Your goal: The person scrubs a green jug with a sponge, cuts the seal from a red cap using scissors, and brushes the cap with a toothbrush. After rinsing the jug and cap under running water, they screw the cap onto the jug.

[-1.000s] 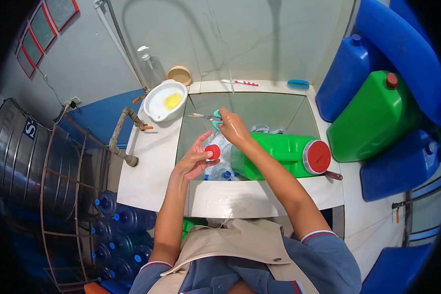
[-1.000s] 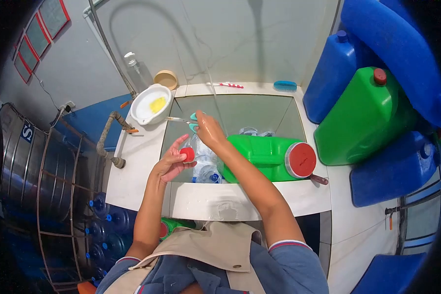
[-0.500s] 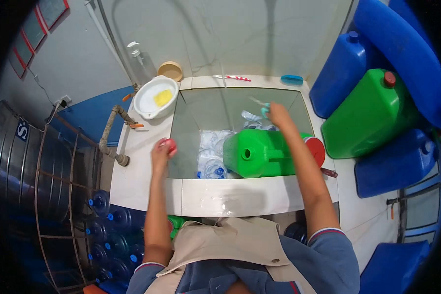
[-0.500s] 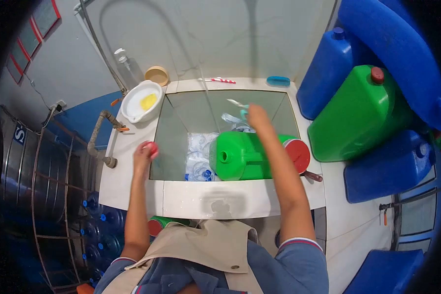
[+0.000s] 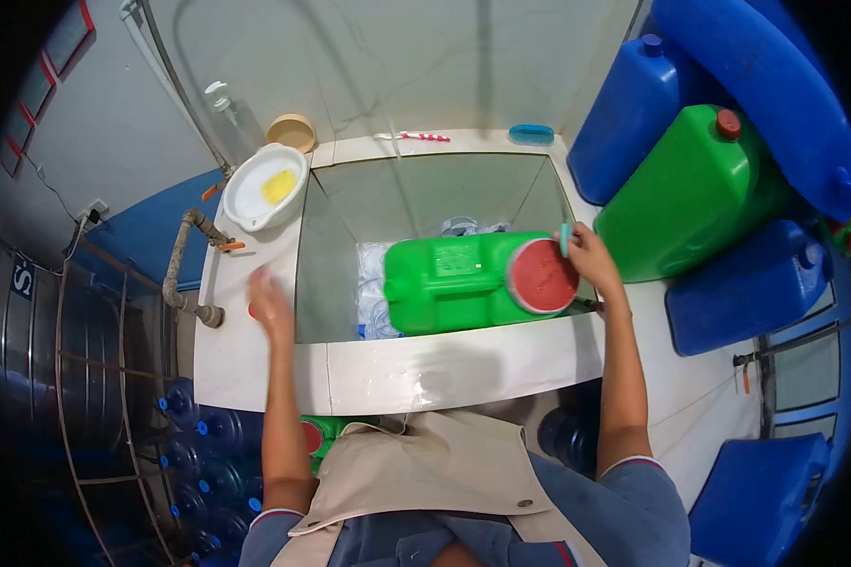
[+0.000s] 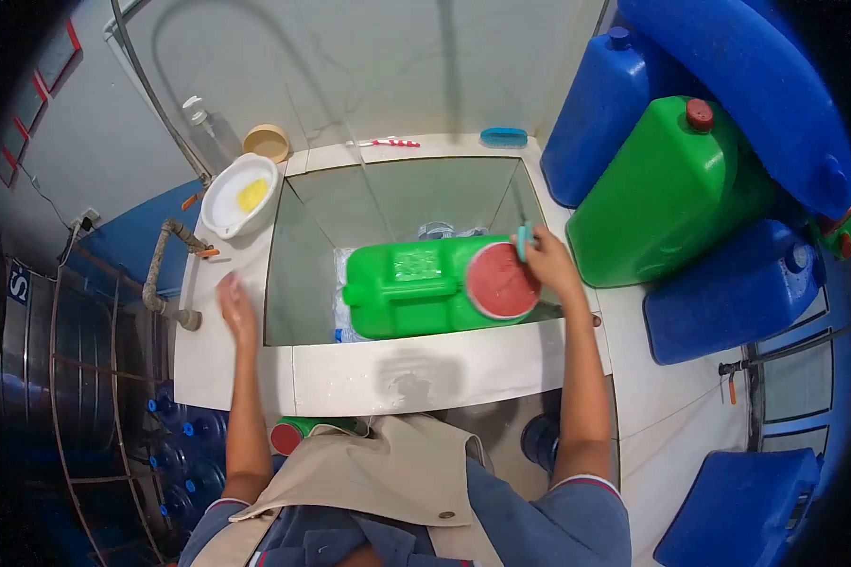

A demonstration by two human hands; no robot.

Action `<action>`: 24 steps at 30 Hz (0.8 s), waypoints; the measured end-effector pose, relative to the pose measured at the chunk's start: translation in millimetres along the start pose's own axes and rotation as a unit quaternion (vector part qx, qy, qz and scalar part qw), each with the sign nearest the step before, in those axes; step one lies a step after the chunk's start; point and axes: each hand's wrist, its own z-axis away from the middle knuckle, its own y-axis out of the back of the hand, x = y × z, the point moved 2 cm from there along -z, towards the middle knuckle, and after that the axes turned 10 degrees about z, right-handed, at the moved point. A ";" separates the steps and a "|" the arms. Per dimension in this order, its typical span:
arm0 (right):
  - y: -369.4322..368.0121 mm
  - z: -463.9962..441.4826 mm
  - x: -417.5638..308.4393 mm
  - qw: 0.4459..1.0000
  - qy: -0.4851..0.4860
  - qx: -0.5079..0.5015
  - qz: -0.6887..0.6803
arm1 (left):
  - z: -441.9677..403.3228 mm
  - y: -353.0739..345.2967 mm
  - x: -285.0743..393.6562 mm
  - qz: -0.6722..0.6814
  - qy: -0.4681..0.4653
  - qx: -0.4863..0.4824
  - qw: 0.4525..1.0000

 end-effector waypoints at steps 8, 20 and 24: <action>-114.4 61.4 -100.5 0.946 0.073 0.075 -0.308 | 76.5 -126.7 178.7 0.281 -0.083 -0.333 0.896; -228.0 -52.2 -178.4 0.859 0.206 -0.464 -0.060 | 132.8 -67.5 147.6 0.120 0.181 -0.340 0.915; -230.1 -71.7 -181.9 0.833 0.030 -0.391 -0.391 | 64.3 -72.7 196.3 -0.079 -0.181 -0.362 0.911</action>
